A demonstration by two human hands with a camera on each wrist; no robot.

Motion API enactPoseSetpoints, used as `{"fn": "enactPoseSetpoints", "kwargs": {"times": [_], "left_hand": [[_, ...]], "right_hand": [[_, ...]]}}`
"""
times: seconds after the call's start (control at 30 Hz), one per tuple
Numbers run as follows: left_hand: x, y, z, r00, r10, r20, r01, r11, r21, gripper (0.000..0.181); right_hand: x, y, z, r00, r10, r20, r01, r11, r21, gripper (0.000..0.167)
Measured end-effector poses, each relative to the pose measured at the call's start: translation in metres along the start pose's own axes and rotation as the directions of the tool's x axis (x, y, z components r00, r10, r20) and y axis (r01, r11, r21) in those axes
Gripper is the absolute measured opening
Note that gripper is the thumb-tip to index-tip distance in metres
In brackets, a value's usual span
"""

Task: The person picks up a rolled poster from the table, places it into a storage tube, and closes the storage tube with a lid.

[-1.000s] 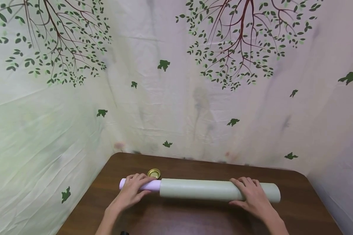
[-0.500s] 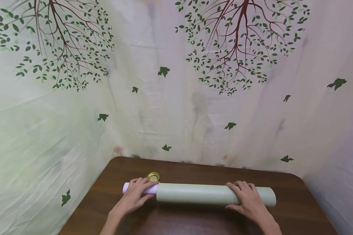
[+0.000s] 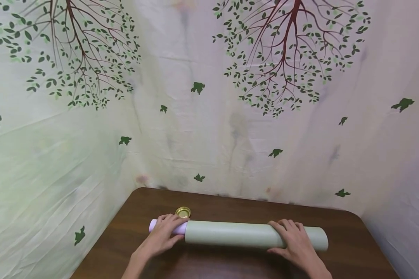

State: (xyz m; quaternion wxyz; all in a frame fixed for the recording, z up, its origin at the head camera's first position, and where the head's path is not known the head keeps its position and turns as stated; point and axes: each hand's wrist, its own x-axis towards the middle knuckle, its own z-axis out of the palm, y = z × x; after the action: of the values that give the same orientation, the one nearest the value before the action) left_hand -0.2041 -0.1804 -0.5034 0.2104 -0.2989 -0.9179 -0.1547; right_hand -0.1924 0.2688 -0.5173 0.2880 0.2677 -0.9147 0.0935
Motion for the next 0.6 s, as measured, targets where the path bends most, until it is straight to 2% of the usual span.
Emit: {"fn": "enactPoseSetpoints", "kwargs": {"times": [0.17,0.4,0.6], "left_hand": [[0.0001,0.0026,-0.0019,1.000,0.017,-0.001,-0.017,1.000,0.022,0.050],[0.0024,0.0060,-0.0043,0.999,-0.019,0.046,0.022,0.997,-0.071,0.067],[-0.0009,0.0090,-0.0035,0.998,-0.013,0.069,0.020,0.995,-0.095,0.069]], "right_hand": [[-0.0023,-0.0022,0.0023,1.000,0.020,0.002,-0.020,0.999,0.025,0.086],[-0.0031,-0.0033,0.0022,1.000,0.015,-0.017,-0.015,0.999,0.036,0.086],[-0.0034,-0.0041,0.0023,1.000,0.014,-0.022,-0.013,0.999,0.047,0.087]]}}
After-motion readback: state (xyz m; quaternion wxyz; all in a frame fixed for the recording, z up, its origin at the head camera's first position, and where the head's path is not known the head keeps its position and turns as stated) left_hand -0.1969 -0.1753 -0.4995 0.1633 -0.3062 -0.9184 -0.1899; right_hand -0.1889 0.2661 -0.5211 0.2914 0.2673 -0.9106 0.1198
